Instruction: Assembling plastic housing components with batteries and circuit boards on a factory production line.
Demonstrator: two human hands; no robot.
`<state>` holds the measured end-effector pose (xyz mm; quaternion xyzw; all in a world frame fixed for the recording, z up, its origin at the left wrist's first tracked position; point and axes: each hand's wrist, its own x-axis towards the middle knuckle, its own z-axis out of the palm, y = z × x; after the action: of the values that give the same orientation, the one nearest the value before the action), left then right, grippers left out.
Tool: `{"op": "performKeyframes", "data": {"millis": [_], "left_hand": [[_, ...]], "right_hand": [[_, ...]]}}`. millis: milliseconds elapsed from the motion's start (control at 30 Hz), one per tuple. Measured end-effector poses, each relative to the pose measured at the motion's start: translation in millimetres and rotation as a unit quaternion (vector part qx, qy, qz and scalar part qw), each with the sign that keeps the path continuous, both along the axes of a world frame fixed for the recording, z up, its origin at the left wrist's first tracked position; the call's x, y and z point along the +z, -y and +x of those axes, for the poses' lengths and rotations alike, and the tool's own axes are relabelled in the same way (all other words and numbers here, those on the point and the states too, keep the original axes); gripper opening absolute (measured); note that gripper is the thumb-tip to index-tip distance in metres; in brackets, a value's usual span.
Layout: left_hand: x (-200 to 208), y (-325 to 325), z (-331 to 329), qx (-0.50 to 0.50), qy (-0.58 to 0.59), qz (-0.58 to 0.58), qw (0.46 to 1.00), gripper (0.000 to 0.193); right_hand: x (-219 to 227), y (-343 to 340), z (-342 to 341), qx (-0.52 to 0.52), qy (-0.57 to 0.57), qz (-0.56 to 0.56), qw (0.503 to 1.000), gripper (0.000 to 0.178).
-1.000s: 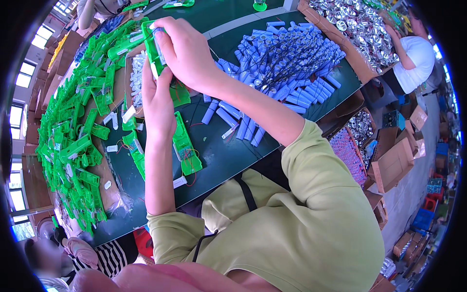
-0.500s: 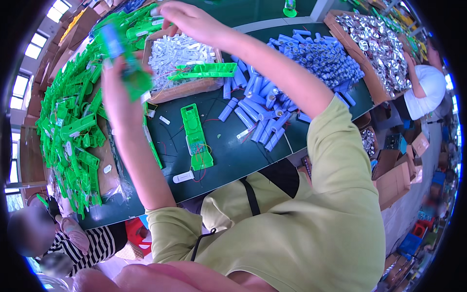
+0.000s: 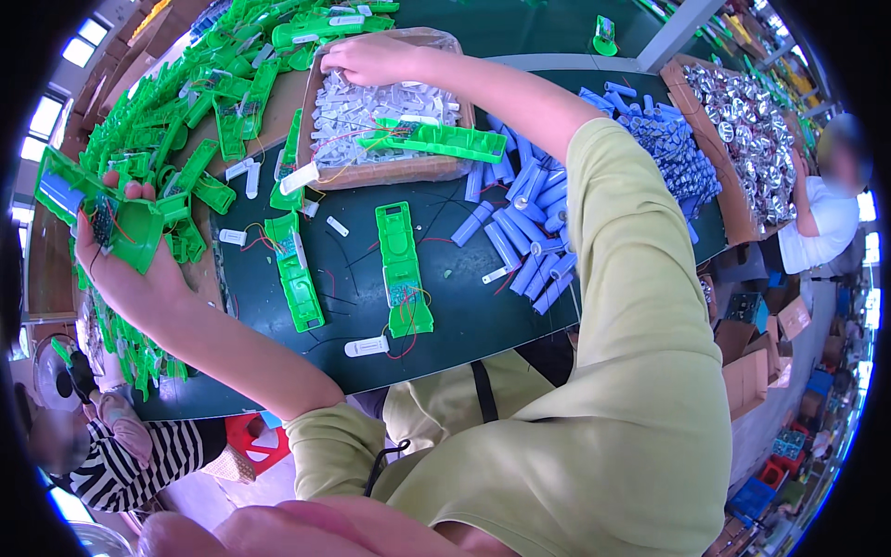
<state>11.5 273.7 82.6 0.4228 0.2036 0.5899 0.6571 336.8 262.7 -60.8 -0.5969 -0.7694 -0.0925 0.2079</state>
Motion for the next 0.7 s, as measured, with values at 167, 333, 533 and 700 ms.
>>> {"op": "performKeyframes", "data": {"millis": [167, 333, 533, 700], "left_hand": [[1, 2, 4, -0.011, -0.04, -0.015, 0.999, 0.04], [-2, 5, 7, -0.031, -0.044, 0.023, 0.998, 0.035], [-4, 13, 26, -0.054, -0.066, 0.074, 0.994, 0.026], [-4, 39, 37, -0.139, -0.074, 0.112, 0.981, 0.025]], "right_hand": [[-6, 8, 5, 0.003, 0.049, 0.042, 0.998, 0.021], [1, 9, 4, -0.022, 0.048, 0.089, 0.995, 0.016], [46, 38, -17, -0.055, -0.464, -0.014, 0.884, 0.016], [113, 110, -85, 0.088, -0.733, -0.059, 0.672, 0.016]]}}
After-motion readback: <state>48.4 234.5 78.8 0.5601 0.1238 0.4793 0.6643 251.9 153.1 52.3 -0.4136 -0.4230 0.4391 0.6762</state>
